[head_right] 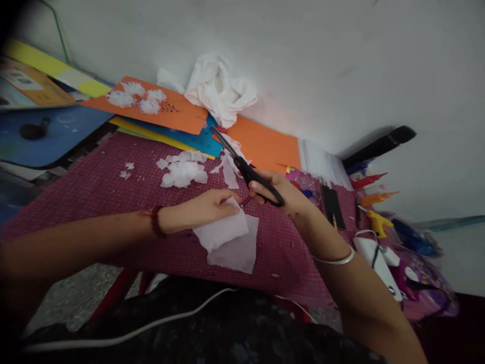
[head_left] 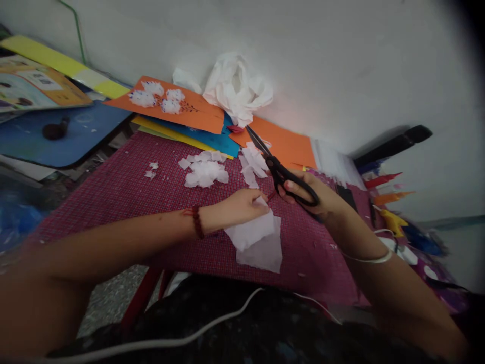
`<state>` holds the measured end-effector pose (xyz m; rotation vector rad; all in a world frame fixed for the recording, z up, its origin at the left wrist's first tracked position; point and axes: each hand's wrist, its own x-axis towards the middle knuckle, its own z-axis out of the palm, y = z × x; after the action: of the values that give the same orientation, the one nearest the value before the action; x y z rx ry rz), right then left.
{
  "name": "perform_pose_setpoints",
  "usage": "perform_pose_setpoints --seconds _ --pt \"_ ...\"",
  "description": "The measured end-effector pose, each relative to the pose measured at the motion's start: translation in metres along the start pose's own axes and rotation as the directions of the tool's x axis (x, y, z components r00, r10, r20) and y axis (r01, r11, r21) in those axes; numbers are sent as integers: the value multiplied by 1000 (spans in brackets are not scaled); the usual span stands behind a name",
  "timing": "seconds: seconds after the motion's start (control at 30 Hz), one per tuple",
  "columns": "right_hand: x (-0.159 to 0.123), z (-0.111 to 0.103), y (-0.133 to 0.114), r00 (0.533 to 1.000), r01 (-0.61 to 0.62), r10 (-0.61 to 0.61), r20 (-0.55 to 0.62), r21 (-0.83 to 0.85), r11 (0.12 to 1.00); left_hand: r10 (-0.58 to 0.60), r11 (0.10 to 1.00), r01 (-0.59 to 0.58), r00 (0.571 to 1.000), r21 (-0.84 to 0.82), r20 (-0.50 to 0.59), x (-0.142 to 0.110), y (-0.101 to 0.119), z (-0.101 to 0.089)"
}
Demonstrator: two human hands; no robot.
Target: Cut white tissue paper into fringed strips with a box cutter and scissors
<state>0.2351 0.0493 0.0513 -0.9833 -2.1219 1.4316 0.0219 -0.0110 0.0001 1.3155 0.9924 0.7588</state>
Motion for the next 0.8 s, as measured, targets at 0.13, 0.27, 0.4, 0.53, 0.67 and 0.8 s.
perform_pose_setpoints --seconds 0.13,0.27,0.4,0.53,0.67,0.8 --pt "-9 0 4 999 38 -38 -8 57 998 327 922 -186 846 340 -422 9 2 -6" --pt "-7 9 12 998 50 -55 41 104 993 447 885 -235 670 402 -592 10 6 -22" --pt "5 30 19 997 35 -52 62 247 968 447 891 -312 726 328 -522 21 9 -33" --pt "9 40 30 964 107 -165 207 265 958 323 944 -315 836 94 -444 25 4 -53" --pt "3 29 54 923 119 -227 313 329 937 37 949 -167 902 -267 -431 17 0 -81" --pt "0 17 70 954 37 -154 259 408 912 -183 820 -59 915 -569 -359 9 -2 -103"
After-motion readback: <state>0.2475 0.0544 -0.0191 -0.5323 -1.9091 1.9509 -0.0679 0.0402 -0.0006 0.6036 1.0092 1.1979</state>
